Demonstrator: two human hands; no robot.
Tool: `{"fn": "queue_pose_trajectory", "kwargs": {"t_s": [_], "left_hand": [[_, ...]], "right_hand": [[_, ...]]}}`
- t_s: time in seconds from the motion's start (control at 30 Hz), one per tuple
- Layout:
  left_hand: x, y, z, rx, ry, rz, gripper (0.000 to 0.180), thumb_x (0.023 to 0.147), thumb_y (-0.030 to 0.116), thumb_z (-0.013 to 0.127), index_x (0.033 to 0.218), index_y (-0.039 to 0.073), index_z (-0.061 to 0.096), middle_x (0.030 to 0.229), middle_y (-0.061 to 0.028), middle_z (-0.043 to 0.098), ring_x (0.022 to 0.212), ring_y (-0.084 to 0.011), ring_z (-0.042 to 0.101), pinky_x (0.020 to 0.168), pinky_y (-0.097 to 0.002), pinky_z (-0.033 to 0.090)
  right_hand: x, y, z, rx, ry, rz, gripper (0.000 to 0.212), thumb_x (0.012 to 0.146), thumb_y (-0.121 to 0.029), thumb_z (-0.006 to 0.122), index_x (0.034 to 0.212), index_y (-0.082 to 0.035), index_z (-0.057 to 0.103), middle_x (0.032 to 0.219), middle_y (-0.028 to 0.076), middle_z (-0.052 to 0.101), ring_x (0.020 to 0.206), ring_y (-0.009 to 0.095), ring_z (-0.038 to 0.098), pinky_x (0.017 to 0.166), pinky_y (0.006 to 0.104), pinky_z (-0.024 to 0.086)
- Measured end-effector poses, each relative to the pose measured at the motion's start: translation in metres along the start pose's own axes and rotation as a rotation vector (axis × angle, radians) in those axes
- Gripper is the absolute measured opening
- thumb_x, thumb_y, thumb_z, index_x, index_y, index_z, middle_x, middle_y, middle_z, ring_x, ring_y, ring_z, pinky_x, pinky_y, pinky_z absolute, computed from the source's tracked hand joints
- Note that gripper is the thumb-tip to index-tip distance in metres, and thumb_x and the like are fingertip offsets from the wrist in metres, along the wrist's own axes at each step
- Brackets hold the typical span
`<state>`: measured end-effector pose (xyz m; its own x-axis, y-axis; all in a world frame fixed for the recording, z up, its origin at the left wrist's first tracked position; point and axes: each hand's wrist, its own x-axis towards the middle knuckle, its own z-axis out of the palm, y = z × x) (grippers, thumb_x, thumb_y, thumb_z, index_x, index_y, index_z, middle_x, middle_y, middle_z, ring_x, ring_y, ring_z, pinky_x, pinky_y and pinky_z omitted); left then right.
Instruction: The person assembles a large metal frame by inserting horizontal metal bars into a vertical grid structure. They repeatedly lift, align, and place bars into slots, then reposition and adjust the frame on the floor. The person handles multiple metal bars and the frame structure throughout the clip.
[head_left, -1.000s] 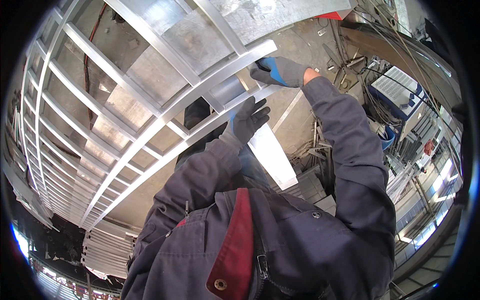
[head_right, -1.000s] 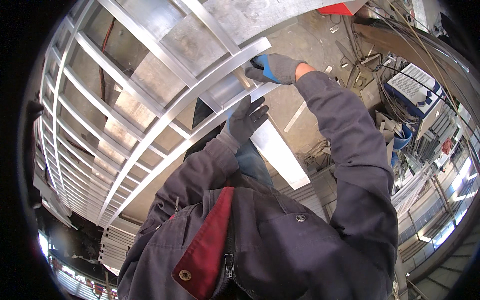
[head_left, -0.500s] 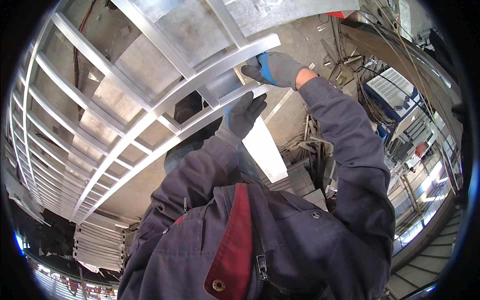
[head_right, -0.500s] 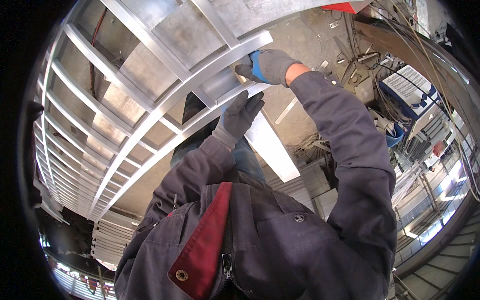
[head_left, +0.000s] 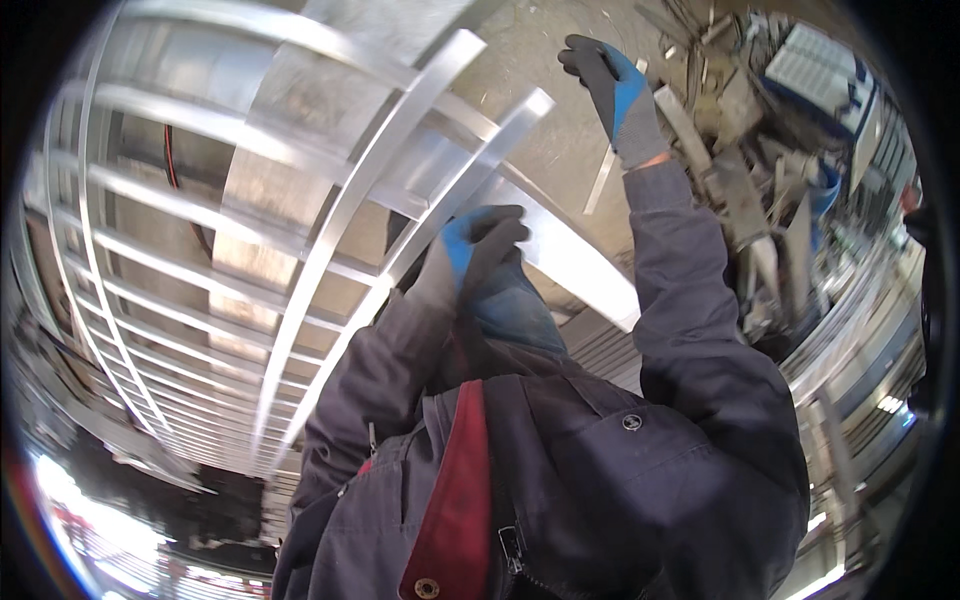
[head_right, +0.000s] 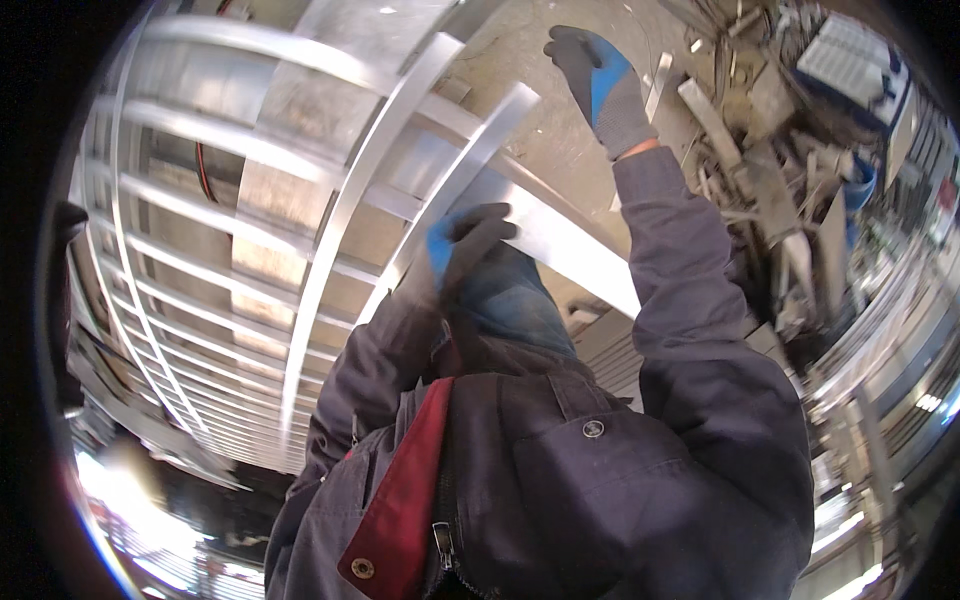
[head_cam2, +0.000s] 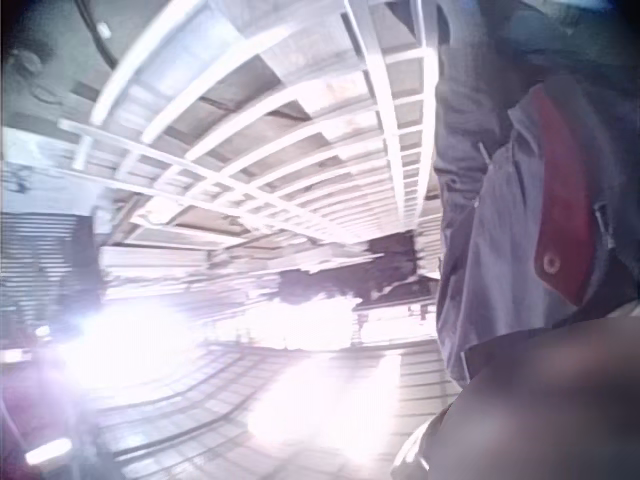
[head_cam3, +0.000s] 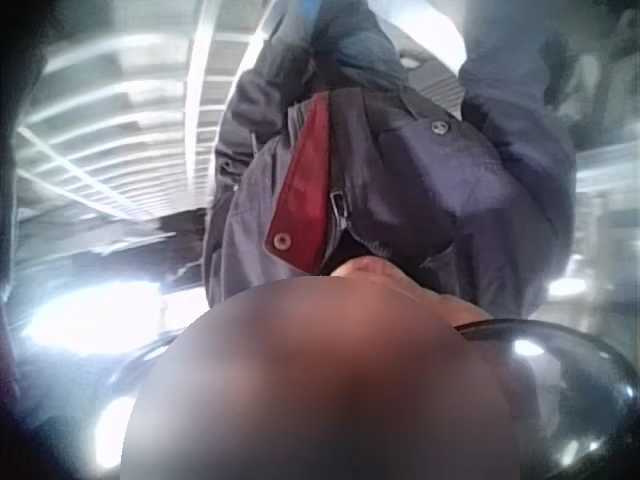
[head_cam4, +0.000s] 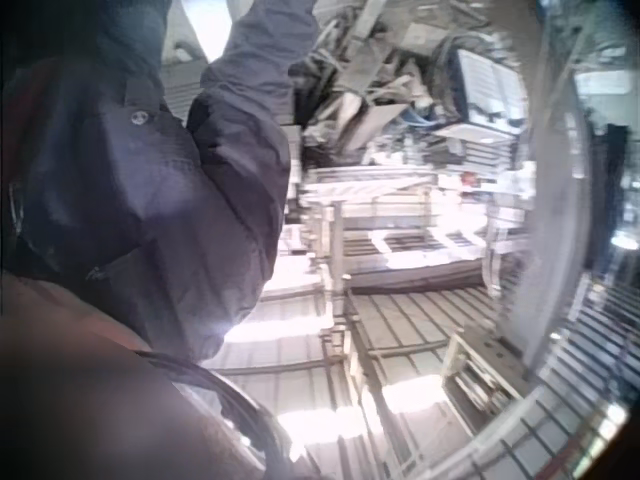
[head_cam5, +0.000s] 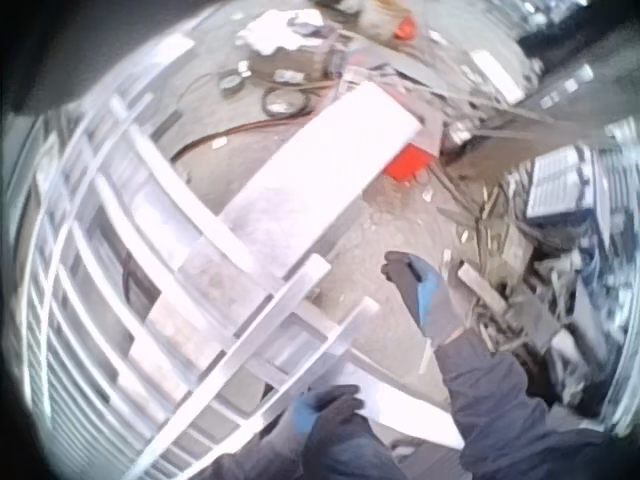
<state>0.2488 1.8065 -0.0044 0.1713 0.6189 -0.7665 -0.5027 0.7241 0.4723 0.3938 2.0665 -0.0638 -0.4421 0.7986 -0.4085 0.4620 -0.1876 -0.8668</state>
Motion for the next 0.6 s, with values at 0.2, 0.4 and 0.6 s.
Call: {"fn": "queue_pose_trajectory", "kwargs": {"t_s": [0.2, 0.4, 0.6], "left_hand": [[0.033, 0.073, -0.018, 1.235, 0.541, 1.008, 0.031, 0.092, -0.005, 0.061, 0.119, 0.002, 0.073, 0.119, -0.0163, 0.074, 0.11, -0.0307, 0.07, 0.096, -0.0391, 0.053], [0.074, 0.071, -0.031, 2.056, 0.467, 0.894, 0.056, 0.085, 0.019, 0.073, 0.14, 0.028, 0.062, 0.149, -0.0015, 0.058, 0.145, -0.0353, 0.045, 0.12, -0.0625, 0.024], [0.084, 0.073, -0.029, 2.135, 0.446, 0.927, 0.061, 0.076, 0.025, 0.083, 0.134, 0.032, 0.065, 0.135, 0.0069, 0.068, 0.14, -0.0337, 0.05, 0.121, -0.0637, 0.018]], "right_hand": [[-0.098, 0.078, 0.082, 0.762, 0.034, 0.409, 0.04, 0.108, -0.022, 0.052, 0.142, -0.001, 0.055, 0.127, 0.01, 0.067, 0.101, 0.02, 0.068, 0.081, 0.0315, 0.055], [-0.156, 0.07, 0.148, 0.702, 0.194, 0.029, 0.034, 0.105, -0.013, 0.06, 0.134, 0.003, 0.056, 0.113, 0.011, 0.068, 0.102, 0.016, 0.065, 0.09, 0.0328, 0.054], [-0.162, 0.061, 0.148, 0.827, 0.159, 0.011, 0.044, 0.101, -0.012, 0.067, 0.139, 0.003, 0.051, 0.11, 0.007, 0.067, 0.097, 0.013, 0.063, 0.088, 0.0294, 0.054]]}}
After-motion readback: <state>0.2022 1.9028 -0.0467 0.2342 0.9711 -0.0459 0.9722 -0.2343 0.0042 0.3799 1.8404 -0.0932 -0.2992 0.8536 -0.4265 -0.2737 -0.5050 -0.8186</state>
